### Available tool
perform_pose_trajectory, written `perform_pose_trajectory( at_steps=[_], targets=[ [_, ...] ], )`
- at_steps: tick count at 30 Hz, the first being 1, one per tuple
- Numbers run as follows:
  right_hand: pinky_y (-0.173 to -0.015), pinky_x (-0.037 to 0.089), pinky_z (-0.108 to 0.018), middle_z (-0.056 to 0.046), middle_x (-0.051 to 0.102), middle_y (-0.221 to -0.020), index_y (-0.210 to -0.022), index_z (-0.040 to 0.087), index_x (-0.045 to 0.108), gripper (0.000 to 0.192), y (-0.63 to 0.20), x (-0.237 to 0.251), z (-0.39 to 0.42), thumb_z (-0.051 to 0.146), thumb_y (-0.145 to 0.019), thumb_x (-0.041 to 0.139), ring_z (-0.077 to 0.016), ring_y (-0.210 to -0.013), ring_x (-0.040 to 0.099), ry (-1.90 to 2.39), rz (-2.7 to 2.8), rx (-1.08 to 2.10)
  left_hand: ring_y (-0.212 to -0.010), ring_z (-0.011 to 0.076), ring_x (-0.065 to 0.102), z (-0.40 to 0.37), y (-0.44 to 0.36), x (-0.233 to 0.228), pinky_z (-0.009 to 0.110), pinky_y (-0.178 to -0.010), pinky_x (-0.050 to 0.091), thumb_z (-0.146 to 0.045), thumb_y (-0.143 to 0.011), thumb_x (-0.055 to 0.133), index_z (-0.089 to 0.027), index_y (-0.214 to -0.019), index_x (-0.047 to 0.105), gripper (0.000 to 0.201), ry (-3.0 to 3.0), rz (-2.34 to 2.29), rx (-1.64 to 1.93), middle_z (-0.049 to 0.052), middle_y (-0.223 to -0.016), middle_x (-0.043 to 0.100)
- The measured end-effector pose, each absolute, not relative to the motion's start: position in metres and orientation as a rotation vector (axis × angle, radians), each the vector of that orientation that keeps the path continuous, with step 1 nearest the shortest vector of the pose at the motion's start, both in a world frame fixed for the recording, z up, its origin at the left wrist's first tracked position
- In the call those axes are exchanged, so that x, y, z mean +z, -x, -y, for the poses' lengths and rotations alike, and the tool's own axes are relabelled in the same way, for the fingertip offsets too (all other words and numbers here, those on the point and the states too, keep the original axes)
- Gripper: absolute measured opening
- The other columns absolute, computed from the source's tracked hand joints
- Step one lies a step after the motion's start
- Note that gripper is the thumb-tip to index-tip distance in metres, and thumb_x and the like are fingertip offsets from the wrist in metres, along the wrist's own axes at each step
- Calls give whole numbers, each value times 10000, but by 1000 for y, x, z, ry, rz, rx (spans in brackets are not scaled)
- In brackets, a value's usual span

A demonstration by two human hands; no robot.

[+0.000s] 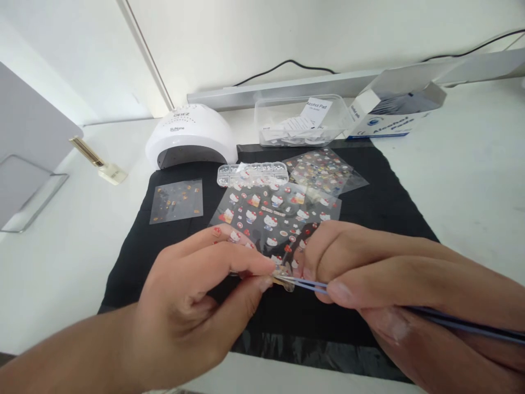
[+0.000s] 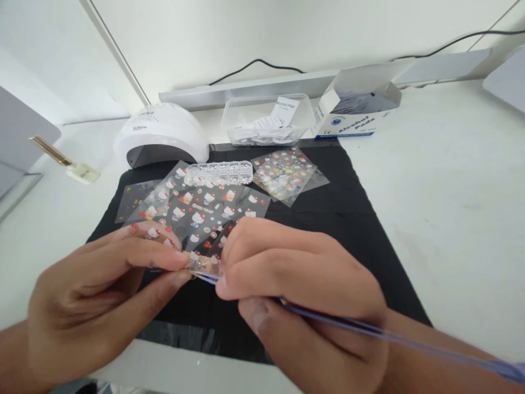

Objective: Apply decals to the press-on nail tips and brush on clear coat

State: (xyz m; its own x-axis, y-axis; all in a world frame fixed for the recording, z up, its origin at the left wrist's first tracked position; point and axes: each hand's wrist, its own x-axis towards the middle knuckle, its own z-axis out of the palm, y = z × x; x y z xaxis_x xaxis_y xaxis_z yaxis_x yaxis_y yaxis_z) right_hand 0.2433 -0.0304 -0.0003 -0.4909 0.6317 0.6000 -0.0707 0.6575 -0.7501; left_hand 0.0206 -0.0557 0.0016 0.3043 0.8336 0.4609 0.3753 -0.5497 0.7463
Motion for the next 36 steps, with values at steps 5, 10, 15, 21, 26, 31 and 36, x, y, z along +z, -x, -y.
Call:
perform_pose_trajectory(
  at_steps=[5,10,15,21,26,31,36],
  targets=[
    [-618,609,-299,-51,669,-788,-1013,203,700,241,-246,-3,31,57,-911,537,-162,-670,662,469,1894,944,-689,156,667,55,-21,3,280,-578,582,-45,-857,643,-233,-949,682,213,-2030,-1070,1186,12,-765,698],
    [-626,602,-331,-74,648,-791,-1038,181,707,266,-241,-1,30,82,-923,489,-184,-706,650,452,1888,986,-685,152,660,55,-22,2,283,-609,603,-48,-850,657,-238,-948,689,216,-2007,-1078,1187,1,-761,708],
    [-664,610,-342,-77,655,-817,-1037,186,718,273,-239,-6,30,59,-911,512,-186,-733,667,479,1840,1031,-708,143,674,54,-22,1,270,-660,614,-56,-837,680,-227,-929,699,194,-1969,-1105,1192,-8,-758,721],
    [-684,625,-348,-67,679,-831,-1065,179,727,244,-239,-10,33,75,-945,542,-182,-757,688,454,1767,1008,-657,132,688,51,-23,2,202,-578,618,-21,-763,692,-197,-902,717,226,-1801,-1082,1186,-2,-733,714],
    [-682,622,-375,-67,711,-854,-1103,203,744,249,-238,-19,31,123,-976,545,-192,-762,704,445,1703,1073,-641,91,694,50,-25,3,133,-601,609,2,-725,703,-174,-881,732,237,-1682,-1077,1206,-12,-760,727],
    [-652,602,-398,-85,712,-804,-1108,223,781,250,-237,-18,30,172,-952,592,-222,-742,685,427,1614,1178,-651,83,691,53,-26,4,131,-622,602,-50,-733,737,-185,-864,740,188,-1563,-1135,1138,-27,-757,726],
    [-680,577,-406,-77,716,-732,-1020,235,816,206,-234,-12,28,185,-922,642,-218,-706,663,471,1520,1167,-683,93,681,50,-14,4,157,-651,579,-97,-746,757,-218,-901,766,198,-1626,-1188,1155,-31,-778,737]
  ],
)
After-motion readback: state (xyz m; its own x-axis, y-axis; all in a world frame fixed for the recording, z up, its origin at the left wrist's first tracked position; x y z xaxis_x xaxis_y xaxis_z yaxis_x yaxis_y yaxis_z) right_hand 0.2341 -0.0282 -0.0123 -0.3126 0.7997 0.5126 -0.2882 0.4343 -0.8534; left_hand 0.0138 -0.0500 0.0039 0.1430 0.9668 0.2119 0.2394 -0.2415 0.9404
